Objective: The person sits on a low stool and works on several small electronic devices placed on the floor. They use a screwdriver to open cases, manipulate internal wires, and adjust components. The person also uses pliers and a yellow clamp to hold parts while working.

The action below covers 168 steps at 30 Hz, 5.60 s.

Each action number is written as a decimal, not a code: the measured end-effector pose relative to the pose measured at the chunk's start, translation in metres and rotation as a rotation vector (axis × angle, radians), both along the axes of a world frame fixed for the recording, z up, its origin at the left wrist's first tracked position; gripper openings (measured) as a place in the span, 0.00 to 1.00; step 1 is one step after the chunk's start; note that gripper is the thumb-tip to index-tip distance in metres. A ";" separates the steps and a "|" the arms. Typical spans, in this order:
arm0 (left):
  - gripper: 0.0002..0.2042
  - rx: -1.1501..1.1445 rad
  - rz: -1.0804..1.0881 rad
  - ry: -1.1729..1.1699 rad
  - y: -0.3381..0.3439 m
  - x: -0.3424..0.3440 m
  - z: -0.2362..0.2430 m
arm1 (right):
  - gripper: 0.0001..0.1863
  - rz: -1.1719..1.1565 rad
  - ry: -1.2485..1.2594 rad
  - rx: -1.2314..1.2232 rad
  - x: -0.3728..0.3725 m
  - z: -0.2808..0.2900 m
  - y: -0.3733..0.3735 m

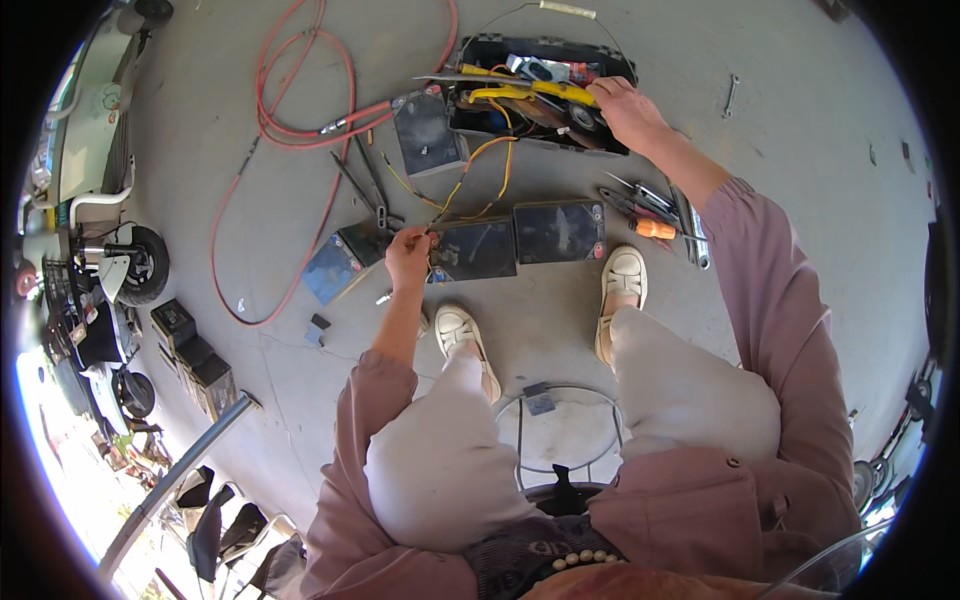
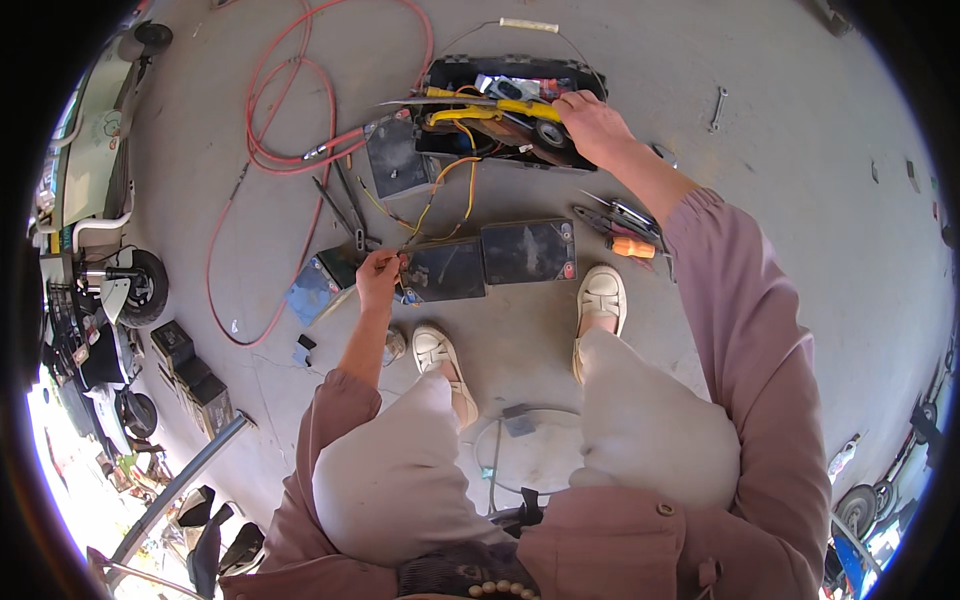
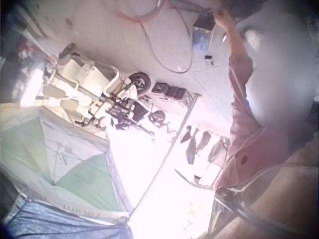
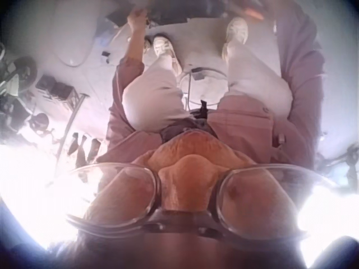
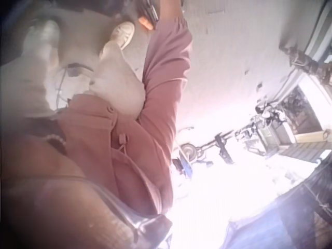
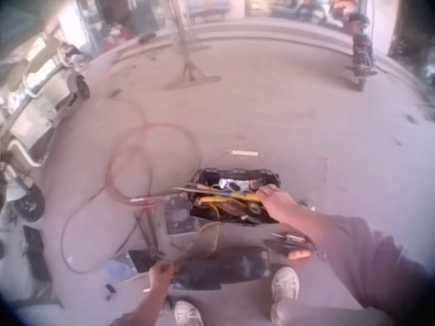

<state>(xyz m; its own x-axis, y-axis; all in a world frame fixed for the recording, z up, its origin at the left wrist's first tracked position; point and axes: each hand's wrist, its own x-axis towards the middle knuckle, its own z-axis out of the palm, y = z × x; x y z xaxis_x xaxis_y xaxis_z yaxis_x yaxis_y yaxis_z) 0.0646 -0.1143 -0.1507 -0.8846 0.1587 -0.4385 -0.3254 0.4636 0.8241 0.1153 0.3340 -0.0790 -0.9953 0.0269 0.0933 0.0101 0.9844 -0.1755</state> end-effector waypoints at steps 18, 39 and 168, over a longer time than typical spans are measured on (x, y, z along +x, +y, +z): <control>0.11 -0.205 -0.136 0.126 0.008 -0.021 0.011 | 0.17 -0.192 -0.045 -0.282 -0.011 -0.016 -0.011; 0.10 -0.716 -0.901 1.005 0.234 -0.114 0.103 | 0.26 -1.158 -0.032 -0.598 0.169 -0.090 0.027; 0.23 -0.384 -0.047 0.064 0.044 -0.117 0.011 | 0.08 -0.009 0.286 -0.201 -0.019 -0.020 -0.015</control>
